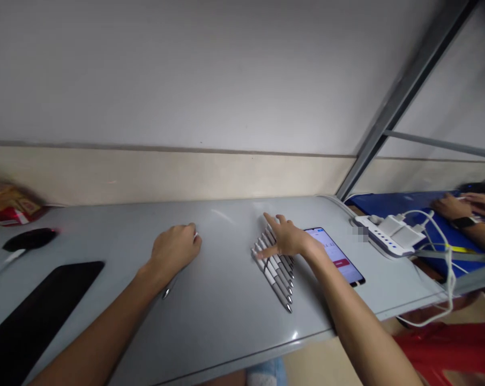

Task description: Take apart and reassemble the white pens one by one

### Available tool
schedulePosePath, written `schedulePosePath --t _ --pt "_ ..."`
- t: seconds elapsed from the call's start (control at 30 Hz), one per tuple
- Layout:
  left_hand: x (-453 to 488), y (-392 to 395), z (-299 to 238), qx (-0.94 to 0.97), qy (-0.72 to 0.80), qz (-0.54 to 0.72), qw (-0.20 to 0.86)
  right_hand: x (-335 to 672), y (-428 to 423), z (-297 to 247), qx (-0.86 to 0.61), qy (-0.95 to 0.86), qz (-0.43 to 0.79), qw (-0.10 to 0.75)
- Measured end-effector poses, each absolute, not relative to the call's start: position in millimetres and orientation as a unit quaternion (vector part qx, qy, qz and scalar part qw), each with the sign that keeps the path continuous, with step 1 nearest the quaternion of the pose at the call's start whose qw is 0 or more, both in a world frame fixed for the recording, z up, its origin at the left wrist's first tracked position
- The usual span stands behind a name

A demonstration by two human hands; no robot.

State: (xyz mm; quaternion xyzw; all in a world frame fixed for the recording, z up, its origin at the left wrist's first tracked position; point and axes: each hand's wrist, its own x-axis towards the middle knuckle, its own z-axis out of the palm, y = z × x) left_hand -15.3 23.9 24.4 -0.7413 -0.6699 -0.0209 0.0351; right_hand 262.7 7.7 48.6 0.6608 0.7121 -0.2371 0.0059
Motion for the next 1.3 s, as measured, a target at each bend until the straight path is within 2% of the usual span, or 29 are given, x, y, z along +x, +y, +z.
schedulePosePath --t 0.17,0.8,1.3 --pt "-14 23 25 -0.736 -0.676 -0.013 0.035 241 -9 50 0.668 0.708 -0.215 0.077" --pt "-13 21 26 -0.746 -0.664 -0.006 0.041 230 10 35 0.742 0.659 -0.122 -0.036" --pt "-14 22 23 -0.740 -0.671 0.004 0.044 237 2 41 0.703 0.695 -0.153 0.006"
